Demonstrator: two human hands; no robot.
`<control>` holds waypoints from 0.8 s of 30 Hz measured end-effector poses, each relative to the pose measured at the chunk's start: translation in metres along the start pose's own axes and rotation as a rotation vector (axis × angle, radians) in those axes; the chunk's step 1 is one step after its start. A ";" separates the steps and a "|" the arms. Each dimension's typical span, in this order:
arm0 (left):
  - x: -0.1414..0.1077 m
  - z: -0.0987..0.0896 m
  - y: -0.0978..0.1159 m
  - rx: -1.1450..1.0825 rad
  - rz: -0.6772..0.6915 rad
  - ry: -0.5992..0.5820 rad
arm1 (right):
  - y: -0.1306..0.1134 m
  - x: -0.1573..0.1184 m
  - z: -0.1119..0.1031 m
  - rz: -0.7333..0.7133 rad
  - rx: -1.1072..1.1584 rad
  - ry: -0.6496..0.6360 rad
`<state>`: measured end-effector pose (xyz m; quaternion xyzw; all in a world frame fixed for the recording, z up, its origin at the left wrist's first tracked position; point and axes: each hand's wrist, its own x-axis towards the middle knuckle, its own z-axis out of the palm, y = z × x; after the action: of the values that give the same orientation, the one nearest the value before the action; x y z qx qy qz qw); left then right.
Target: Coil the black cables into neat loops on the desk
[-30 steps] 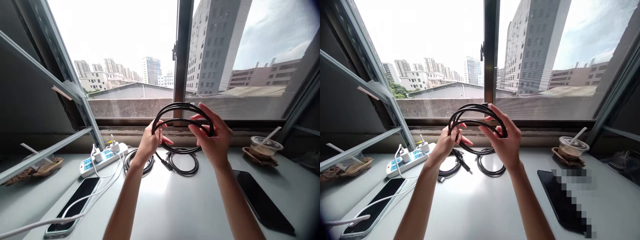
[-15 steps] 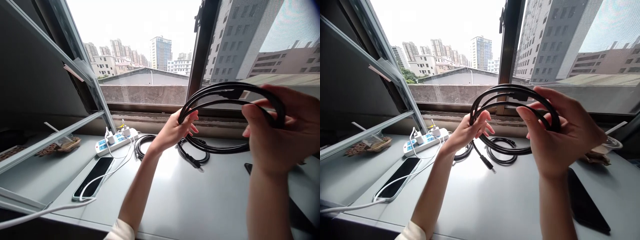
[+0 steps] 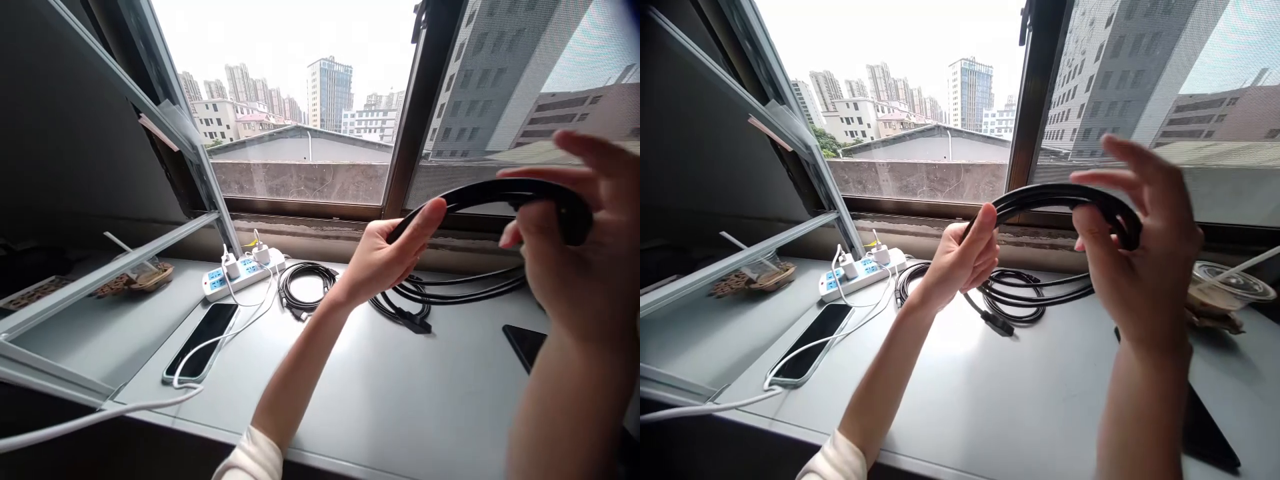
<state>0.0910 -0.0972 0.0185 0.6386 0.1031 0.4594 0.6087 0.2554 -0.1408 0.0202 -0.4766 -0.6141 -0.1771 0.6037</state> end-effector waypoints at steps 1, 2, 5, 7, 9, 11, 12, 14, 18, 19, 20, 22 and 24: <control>-0.001 -0.001 0.003 0.001 -0.002 -0.004 | -0.001 0.001 0.000 0.004 0.023 -0.020; -0.002 -0.003 0.005 0.005 -0.003 -0.002 | -0.002 0.001 0.001 0.014 0.042 -0.040; -0.005 -0.009 0.012 0.047 0.014 0.041 | -0.004 0.000 0.001 0.046 0.025 -0.089; -0.006 -0.013 0.016 0.113 0.055 0.087 | -0.007 -0.001 0.001 0.047 0.010 -0.084; -0.008 -0.016 0.019 0.187 0.108 0.132 | -0.012 -0.001 0.002 0.058 0.030 -0.090; -0.008 -0.018 0.021 0.245 0.156 0.169 | -0.017 -0.002 0.004 0.116 0.136 -0.137; -0.009 -0.019 0.022 0.269 0.176 0.188 | -0.020 -0.004 0.005 0.166 0.227 -0.183; -0.008 -0.019 0.022 0.315 0.218 0.230 | -0.027 -0.006 0.007 0.279 0.469 -0.299; -0.004 -0.020 0.018 0.385 0.286 0.321 | -0.038 -0.009 0.007 0.394 0.801 -0.462; -0.002 -0.020 0.017 0.387 0.294 0.349 | -0.040 -0.010 0.005 0.393 0.821 -0.482; 0.000 -0.021 0.016 0.382 0.301 0.378 | -0.042 -0.010 0.003 0.382 0.818 -0.495; 0.003 -0.023 0.014 0.340 0.309 0.428 | -0.045 -0.010 -0.001 0.316 0.738 -0.473; 0.007 -0.025 0.013 0.262 0.278 0.439 | -0.046 -0.011 -0.003 0.209 0.548 -0.400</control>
<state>0.0713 -0.0787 0.0292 0.6052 0.2023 0.6483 0.4153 0.2180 -0.1697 0.0275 -0.3827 -0.6926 0.1536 0.5919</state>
